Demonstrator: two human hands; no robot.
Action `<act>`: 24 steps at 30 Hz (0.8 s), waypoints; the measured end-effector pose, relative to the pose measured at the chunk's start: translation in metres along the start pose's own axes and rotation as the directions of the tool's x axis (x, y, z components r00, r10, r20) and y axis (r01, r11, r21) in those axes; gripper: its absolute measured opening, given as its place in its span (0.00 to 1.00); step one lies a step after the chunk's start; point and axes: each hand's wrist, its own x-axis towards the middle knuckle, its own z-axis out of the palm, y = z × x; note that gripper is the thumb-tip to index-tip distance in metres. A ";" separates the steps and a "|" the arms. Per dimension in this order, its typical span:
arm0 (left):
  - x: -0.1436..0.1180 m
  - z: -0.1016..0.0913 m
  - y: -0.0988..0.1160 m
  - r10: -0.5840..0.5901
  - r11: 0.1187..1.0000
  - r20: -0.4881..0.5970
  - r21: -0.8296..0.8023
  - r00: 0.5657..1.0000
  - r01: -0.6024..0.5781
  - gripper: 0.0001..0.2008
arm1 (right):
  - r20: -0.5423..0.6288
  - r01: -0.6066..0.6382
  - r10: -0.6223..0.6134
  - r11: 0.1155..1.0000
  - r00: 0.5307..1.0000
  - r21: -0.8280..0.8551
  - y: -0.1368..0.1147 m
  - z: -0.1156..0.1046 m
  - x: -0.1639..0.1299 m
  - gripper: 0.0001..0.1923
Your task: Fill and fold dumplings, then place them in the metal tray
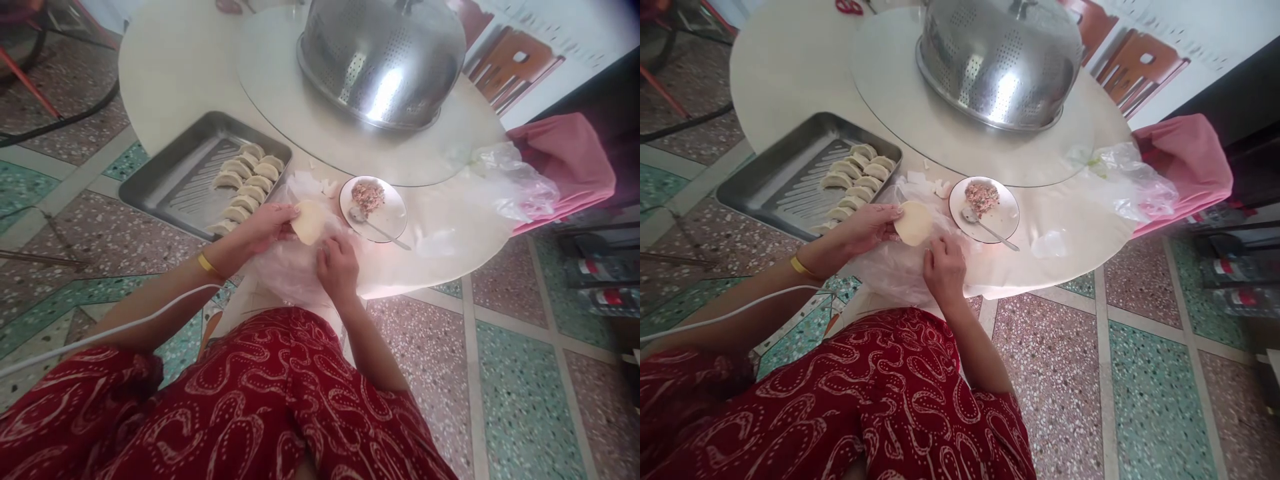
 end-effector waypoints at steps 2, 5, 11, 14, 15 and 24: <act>0.000 0.002 0.002 -0.025 1.000 -0.009 -0.019 1.000 0.025 0.06 | -0.019 0.039 -0.040 0.996 0.999 -0.078 0.001 0.002 -0.003 0.10; 0.001 0.007 0.007 -0.072 0.997 -0.020 -0.007 0.997 0.072 0.04 | -0.039 0.093 -0.101 0.983 0.994 -0.160 0.001 0.005 -0.006 0.10; 0.014 0.017 0.018 -0.089 0.986 0.025 0.143 0.996 0.085 0.04 | -0.031 0.159 -0.170 0.963 0.985 -0.218 0.000 0.006 -0.006 0.12; 0.022 0.017 0.022 -0.078 0.978 0.019 0.198 0.997 0.073 0.04 | -0.092 0.222 -0.248 0.948 0.964 -0.228 0.003 0.007 -0.008 0.12; 0.024 0.017 0.024 -0.078 0.975 0.021 0.212 0.997 0.072 0.03 | -0.097 0.260 -0.287 0.938 0.953 -0.228 0.004 0.007 -0.009 0.13; 0.016 0.039 0.046 -0.060 0.897 0.047 0.440 0.997 0.033 0.09 | 0.328 0.415 -0.315 0.857 0.891 -0.306 -0.002 0.002 0.000 0.15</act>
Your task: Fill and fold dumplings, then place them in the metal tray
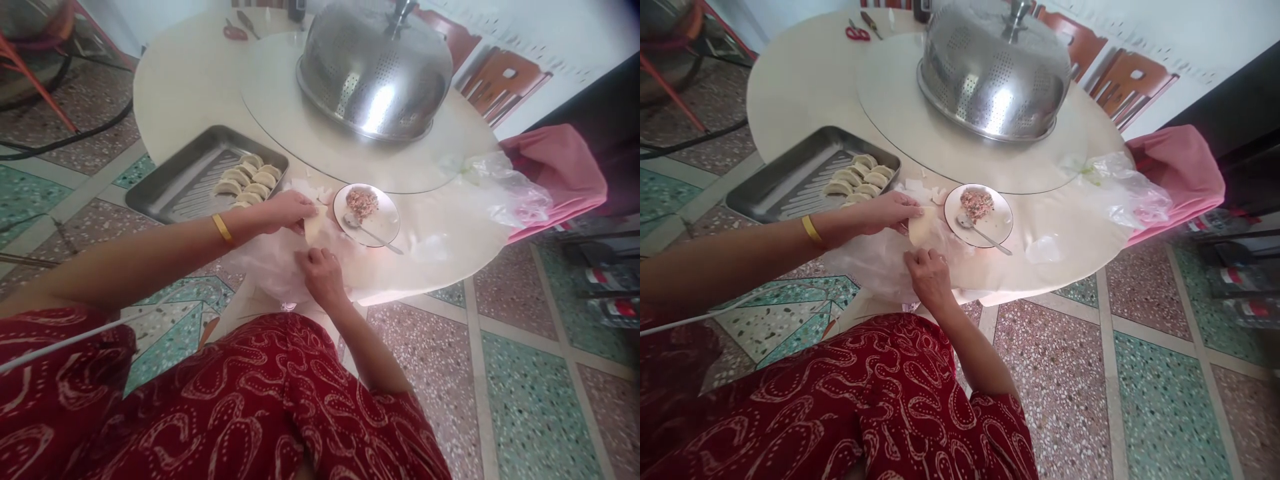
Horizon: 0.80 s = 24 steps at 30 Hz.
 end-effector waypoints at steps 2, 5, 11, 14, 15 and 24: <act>0.000 0.004 0.005 0.019 0.997 0.017 0.073 1.000 -0.020 0.09 | 0.056 0.013 -0.013 1.000 0.998 -0.009 -0.001 -0.003 0.004 0.15; 0.001 0.007 0.012 0.052 0.990 0.031 0.130 0.998 -0.055 0.07 | 0.094 0.011 -0.011 1.000 0.996 -0.002 -0.002 -0.005 0.007 0.16; -0.003 -0.016 0.022 0.099 0.981 0.052 0.160 0.994 -0.106 0.07 | 0.039 -0.047 0.042 0.989 0.998 0.137 0.004 -0.009 -0.005 0.19; -0.006 -0.034 0.023 0.095 0.982 0.089 0.158 0.992 -0.108 0.09 | 0.002 -0.092 0.095 0.962 0.995 0.257 0.010 -0.012 -0.010 0.20; -0.007 -0.039 0.023 0.095 0.982 0.094 0.155 0.991 -0.109 0.09 | 0.001 -0.116 0.121 0.951 0.993 0.288 0.012 -0.013 -0.010 0.21; -0.025 -0.068 0.032 0.131 0.982 0.119 0.122 0.984 -0.146 0.09 | 0.130 -0.429 0.412 0.816 0.902 0.387 0.017 -0.027 0.009 0.18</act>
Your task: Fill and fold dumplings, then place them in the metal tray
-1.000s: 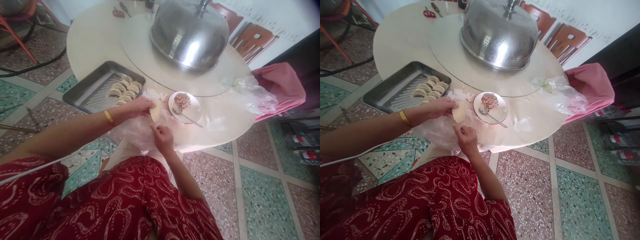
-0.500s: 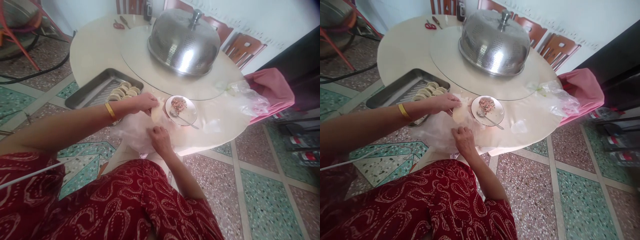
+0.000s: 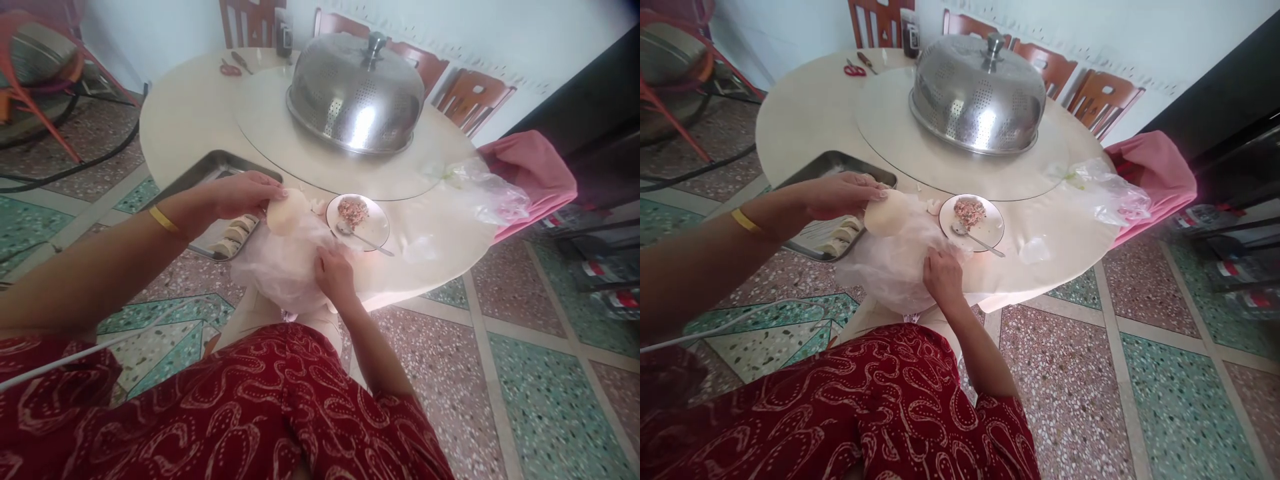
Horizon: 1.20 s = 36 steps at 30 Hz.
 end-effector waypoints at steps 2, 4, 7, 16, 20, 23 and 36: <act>-0.008 -0.001 0.003 0.026 0.999 -0.035 0.021 0.999 -0.025 0.08 | -0.077 -0.003 0.018 0.982 0.997 0.188 -0.005 -0.007 -0.002 0.16; -0.016 0.004 0.005 0.081 0.995 -0.060 0.068 0.995 -0.077 0.08 | -0.112 -0.024 0.095 0.857 0.989 0.515 -0.013 -0.016 -0.006 0.14; -0.029 0.023 0.002 0.281 0.910 -0.079 0.338 0.956 -0.240 0.13 | 0.144 -0.207 0.213 0.312 0.966 0.927 -0.027 -0.026 -0.012 0.16; -0.058 0.117 -0.061 0.695 0.247 0.287 0.766 0.660 -0.593 0.13 | 0.480 -0.324 0.182 -0.535 0.858 0.781 -0.043 -0.028 -0.018 0.28; -0.063 0.124 -0.063 0.723 0.216 0.304 0.753 0.620 -0.622 0.09 | 0.441 -0.308 0.231 -0.447 0.867 0.840 -0.042 -0.030 -0.019 0.33; -0.062 0.121 -0.055 0.731 0.239 0.287 0.742 0.619 -0.626 0.07 | 0.400 -0.272 0.263 -0.415 0.878 0.869 -0.043 -0.036 -0.020 0.34; -0.058 0.125 -0.055 0.667 0.259 0.326 0.742 0.670 -0.618 0.11 | 0.206 -0.146 0.274 -0.223 0.939 0.964 -0.038 -0.039 -0.028 0.31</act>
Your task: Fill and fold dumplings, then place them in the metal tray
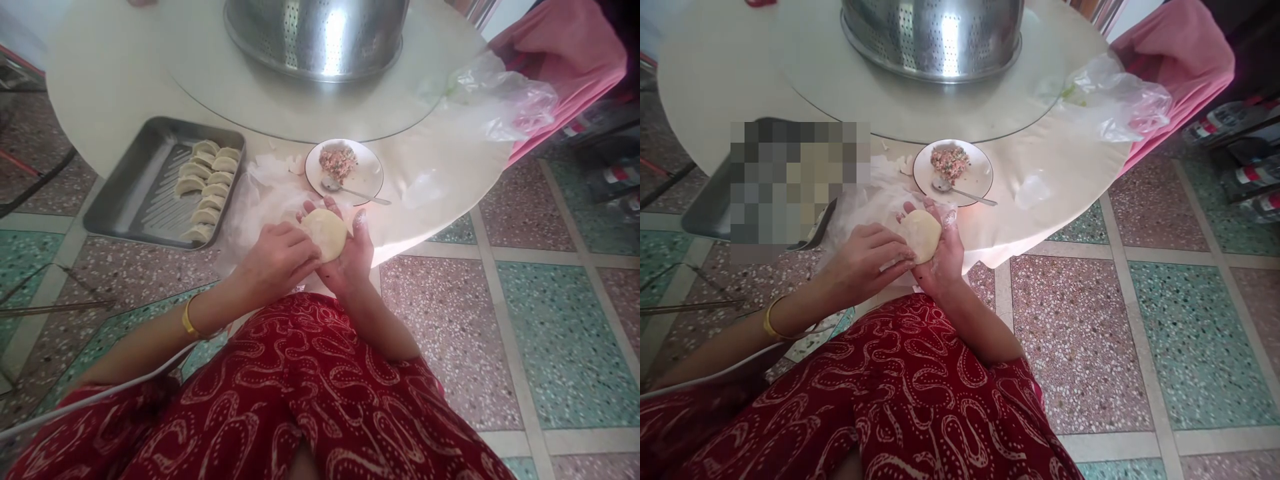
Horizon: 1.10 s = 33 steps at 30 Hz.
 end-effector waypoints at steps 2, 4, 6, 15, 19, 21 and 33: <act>-0.001 0.000 0.000 0.002 1.000 0.002 0.013 1.000 -0.002 0.11 | 0.005 -0.035 0.035 0.999 0.999 -0.005 0.000 0.001 0.000 0.32; -0.002 0.000 0.001 0.009 0.999 -0.004 0.046 1.000 -0.008 0.11 | -0.007 -0.070 0.070 0.998 0.998 0.004 0.001 0.002 0.000 0.33; -0.004 0.001 0.001 0.017 0.997 -0.011 0.081 1.000 -0.016 0.13 | -0.032 -0.075 0.075 0.997 0.997 0.005 0.002 0.004 0.000 0.34; -0.006 0.001 -0.010 -0.292 0.906 0.045 -0.306 0.955 0.292 0.12 | -0.132 -0.131 0.138 0.989 0.982 0.063 0.004 0.013 0.003 0.29; -0.007 0.003 -0.024 -0.487 0.624 0.232 -0.582 0.842 0.522 0.10 | -0.119 -0.217 0.223 0.974 0.967 0.067 0.008 0.008 0.006 0.25; -0.007 0.006 -0.033 -0.529 0.446 0.306 -0.694 0.792 0.566 0.10 | -0.088 -0.239 0.239 0.971 0.967 0.017 0.016 -0.001 0.008 0.21; -0.003 0.018 -0.050 -0.541 -0.470 0.604 -0.794 0.585 0.386 0.07 | -0.050 -0.061 0.045 0.913 0.998 -0.403 0.020 -0.029 0.004 0.19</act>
